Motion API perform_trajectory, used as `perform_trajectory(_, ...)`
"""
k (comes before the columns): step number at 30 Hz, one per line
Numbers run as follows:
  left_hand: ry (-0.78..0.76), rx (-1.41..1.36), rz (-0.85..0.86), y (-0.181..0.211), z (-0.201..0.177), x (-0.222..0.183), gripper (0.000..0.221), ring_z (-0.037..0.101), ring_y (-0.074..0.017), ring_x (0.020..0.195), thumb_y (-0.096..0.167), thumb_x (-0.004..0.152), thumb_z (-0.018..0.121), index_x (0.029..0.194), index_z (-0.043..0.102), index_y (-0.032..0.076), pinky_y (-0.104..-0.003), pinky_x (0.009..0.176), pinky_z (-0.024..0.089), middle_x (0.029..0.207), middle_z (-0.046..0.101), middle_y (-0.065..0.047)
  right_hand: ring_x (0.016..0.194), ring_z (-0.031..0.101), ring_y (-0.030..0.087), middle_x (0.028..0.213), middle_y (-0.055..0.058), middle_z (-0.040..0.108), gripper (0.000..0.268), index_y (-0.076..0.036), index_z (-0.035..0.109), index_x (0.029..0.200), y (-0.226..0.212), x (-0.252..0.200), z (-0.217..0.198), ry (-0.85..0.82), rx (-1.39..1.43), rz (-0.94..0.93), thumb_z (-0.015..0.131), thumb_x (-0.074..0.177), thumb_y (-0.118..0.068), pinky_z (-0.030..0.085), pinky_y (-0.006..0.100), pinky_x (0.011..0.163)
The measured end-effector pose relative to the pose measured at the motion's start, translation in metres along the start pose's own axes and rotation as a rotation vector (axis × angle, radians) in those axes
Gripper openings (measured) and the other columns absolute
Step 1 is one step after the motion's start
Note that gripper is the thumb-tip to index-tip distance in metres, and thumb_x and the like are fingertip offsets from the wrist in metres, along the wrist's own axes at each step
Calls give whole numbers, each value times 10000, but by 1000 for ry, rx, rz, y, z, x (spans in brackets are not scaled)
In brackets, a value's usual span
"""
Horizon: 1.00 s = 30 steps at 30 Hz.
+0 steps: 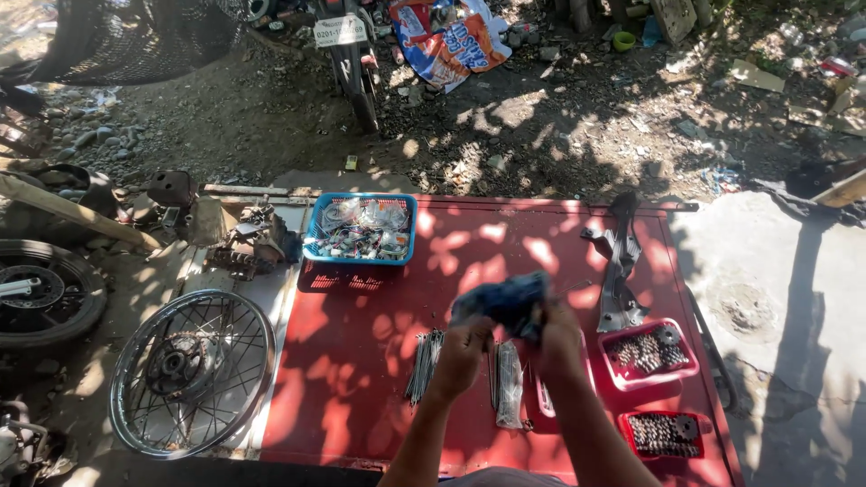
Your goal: Cleaning and wiping individual motorcycle wheel spokes with a cloth and sorting them into bins.
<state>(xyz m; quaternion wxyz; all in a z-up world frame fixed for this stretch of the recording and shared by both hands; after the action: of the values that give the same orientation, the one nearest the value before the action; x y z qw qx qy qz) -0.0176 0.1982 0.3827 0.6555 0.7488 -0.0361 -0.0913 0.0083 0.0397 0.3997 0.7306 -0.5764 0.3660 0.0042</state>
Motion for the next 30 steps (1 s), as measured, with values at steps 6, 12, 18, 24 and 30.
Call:
perform_trajectory(6,-15,-15,33,-6,-13,0,545,386,-149,520,333,1131,402,645,551,138,-290,604,409,525,465,-28,597,620,224,653,141,569,362,-28,603,760,-9,0,6,66,746,-78,624,1062,-225,574,354,696)
perform_trajectory(12,38,-10,34,-18,-11,5,425,396,-114,585,292,1056,501,824,656,-29,-341,530,373,660,559,1,757,458,86,898,23,599,311,13,648,1155,50,-31,50,-493,446,-106,508,1047,-244,376,274,685)
perform_trajectory(18,52,-85,88,25,-39,-5,582,311,-101,542,323,1135,400,591,500,143,-290,572,372,499,429,0,854,596,190,849,56,596,271,-80,658,1062,62,-35,58,-459,-96,-402,549,1070,-327,523,434,861)
perform_trajectory(24,37,-39,77,6,-53,-14,574,328,-114,501,259,1130,380,575,485,160,-273,571,353,500,402,-9,667,523,121,707,13,603,268,-103,699,870,45,-12,48,-308,-104,-465,633,1037,-303,479,300,653)
perform_trajectory(30,23,23,-29,-29,-62,-14,523,466,-198,522,328,1108,420,650,581,132,-314,618,451,518,504,-57,671,636,222,770,124,633,280,-38,645,930,18,-18,45,53,441,-241,702,1023,-296,616,318,717)
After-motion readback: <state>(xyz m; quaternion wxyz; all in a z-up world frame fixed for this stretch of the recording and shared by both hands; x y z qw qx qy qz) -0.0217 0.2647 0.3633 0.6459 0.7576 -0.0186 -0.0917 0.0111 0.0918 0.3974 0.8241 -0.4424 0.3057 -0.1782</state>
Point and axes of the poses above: each hand's wrist, its own x-axis towards the middle knuckle, its own z-axis out of the palm, y = z × x, the point moved 2 cm from there along x, towards the middle knuckle
